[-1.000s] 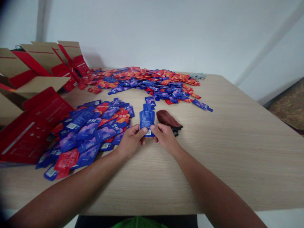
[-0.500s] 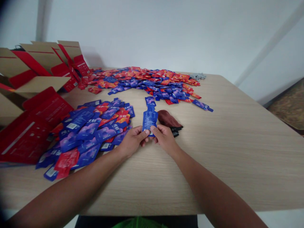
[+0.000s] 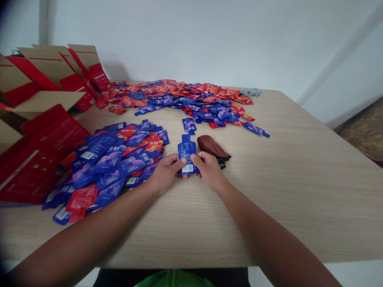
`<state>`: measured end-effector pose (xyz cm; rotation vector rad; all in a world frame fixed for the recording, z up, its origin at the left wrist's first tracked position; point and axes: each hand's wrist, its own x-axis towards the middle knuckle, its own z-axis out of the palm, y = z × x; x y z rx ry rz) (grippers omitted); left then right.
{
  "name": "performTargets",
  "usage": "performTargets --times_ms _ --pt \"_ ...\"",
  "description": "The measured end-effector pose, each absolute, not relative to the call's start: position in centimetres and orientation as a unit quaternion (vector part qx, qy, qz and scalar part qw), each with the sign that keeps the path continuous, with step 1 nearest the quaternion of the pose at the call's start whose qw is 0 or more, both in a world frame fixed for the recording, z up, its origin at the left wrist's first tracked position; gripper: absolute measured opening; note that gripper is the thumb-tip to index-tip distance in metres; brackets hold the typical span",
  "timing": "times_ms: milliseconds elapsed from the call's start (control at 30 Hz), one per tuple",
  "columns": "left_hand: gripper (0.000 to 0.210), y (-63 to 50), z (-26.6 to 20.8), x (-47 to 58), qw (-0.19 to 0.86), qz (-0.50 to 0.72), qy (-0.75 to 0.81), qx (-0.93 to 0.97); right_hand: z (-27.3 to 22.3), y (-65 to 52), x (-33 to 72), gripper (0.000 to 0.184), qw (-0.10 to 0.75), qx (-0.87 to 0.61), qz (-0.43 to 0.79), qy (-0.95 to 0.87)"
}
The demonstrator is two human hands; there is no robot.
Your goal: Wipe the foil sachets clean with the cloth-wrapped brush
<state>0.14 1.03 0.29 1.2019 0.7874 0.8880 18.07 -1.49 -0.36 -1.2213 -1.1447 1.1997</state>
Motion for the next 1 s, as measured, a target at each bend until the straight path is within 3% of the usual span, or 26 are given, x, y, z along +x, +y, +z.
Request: performTargets --times_ms 467,700,833,1000 --pt "0.052 0.75 0.12 0.36 0.625 0.438 0.387 0.516 -0.66 -1.63 17.91 0.047 0.54 -0.539 0.444 -0.469" --pt "0.049 1.46 -0.31 0.17 0.589 0.482 0.399 0.512 -0.31 -1.85 17.74 0.048 0.508 -0.531 0.427 -0.527" --pt "0.049 1.29 -0.04 0.08 0.587 0.454 0.416 0.526 -0.14 -1.9 17.75 0.045 0.506 -0.526 0.471 -0.496" --pt "0.045 0.98 -0.22 0.09 0.581 0.404 0.431 0.559 0.02 -1.37 18.56 0.04 0.483 -0.559 0.433 -0.517"
